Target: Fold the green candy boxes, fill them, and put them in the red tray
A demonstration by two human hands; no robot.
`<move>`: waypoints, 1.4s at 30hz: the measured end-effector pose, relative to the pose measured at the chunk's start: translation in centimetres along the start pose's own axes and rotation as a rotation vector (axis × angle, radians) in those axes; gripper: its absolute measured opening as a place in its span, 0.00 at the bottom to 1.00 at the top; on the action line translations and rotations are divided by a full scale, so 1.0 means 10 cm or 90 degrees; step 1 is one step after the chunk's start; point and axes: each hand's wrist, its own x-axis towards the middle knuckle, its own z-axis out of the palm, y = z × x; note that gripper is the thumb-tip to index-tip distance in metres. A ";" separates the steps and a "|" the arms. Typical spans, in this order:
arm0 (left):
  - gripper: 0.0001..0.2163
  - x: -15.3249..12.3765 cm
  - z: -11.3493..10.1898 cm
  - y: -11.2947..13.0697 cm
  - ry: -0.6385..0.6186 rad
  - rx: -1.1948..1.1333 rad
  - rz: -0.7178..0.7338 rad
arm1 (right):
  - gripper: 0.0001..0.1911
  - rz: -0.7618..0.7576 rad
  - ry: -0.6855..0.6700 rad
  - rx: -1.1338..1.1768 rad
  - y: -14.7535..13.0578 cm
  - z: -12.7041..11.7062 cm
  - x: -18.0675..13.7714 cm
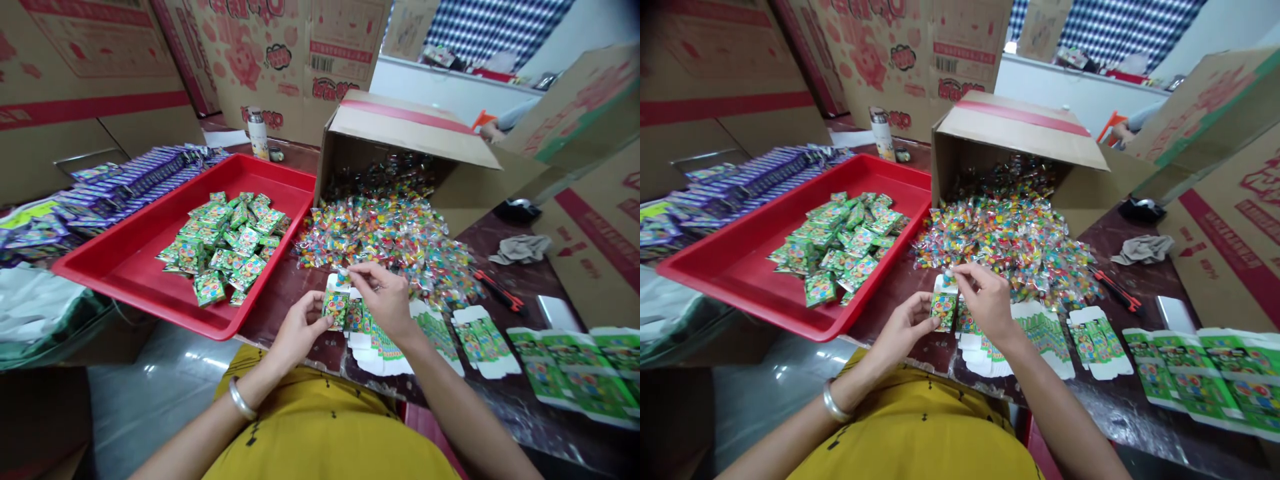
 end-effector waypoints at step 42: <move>0.14 -0.12 0.06 0.26 0.018 0.048 0.076 | 0.06 0.089 -0.102 0.207 0.11 0.16 -0.33</move>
